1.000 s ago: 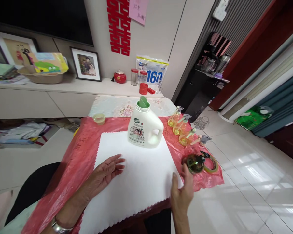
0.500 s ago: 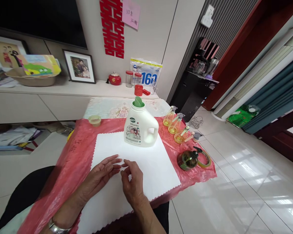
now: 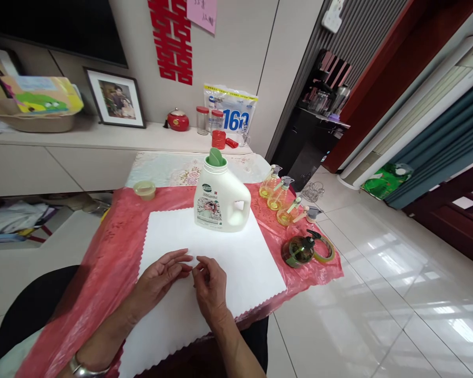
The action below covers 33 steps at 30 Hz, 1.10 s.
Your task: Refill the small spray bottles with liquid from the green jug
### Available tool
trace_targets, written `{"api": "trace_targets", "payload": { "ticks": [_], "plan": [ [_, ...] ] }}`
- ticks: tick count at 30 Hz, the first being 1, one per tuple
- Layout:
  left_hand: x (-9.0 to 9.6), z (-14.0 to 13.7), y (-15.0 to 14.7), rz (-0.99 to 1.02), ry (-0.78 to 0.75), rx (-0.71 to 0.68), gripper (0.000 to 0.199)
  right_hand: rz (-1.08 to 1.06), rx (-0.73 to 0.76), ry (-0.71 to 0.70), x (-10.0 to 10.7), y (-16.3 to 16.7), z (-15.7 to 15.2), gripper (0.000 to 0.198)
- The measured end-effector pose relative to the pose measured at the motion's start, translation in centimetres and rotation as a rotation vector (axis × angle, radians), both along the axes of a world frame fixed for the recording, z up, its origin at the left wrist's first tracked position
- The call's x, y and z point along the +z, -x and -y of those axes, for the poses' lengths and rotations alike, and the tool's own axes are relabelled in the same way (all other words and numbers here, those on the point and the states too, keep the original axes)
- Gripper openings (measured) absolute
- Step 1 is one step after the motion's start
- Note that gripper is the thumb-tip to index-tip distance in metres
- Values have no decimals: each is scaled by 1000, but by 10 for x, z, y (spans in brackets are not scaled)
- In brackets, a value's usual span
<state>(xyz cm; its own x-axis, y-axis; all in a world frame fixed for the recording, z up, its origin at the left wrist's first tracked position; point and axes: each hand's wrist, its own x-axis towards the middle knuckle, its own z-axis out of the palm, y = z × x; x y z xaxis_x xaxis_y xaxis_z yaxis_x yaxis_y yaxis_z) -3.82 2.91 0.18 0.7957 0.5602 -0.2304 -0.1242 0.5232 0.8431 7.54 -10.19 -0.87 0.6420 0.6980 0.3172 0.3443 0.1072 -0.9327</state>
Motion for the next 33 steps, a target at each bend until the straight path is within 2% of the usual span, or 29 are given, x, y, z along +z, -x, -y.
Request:
{"api": "trace_targets", "payload": {
  "ticks": [6, 12, 18, 27, 30, 33],
  "plan": [
    [5, 5, -2, -70, -103, -30, 52, 0, 12, 7, 0, -1, 0, 29],
    [0, 11, -6, -132, -148, -20, 51, 11, 19, 16, 7, 0, 2, 29],
    [1, 17, 4, -213, -238, -1, 50, -1, 21, 51, 6, -2, 2, 34],
    [21, 24, 5, -338, -546, 147, 53, -7, -8, 122, 2, -3, 7, 45],
    [19, 25, 4, -319, -628, 218, 58, -4, -7, 123, 1, -3, 8, 47],
    [9, 28, 5, -270, -646, 261, 63, -3, -8, 116, -3, -4, 8, 48]
  ]
}}
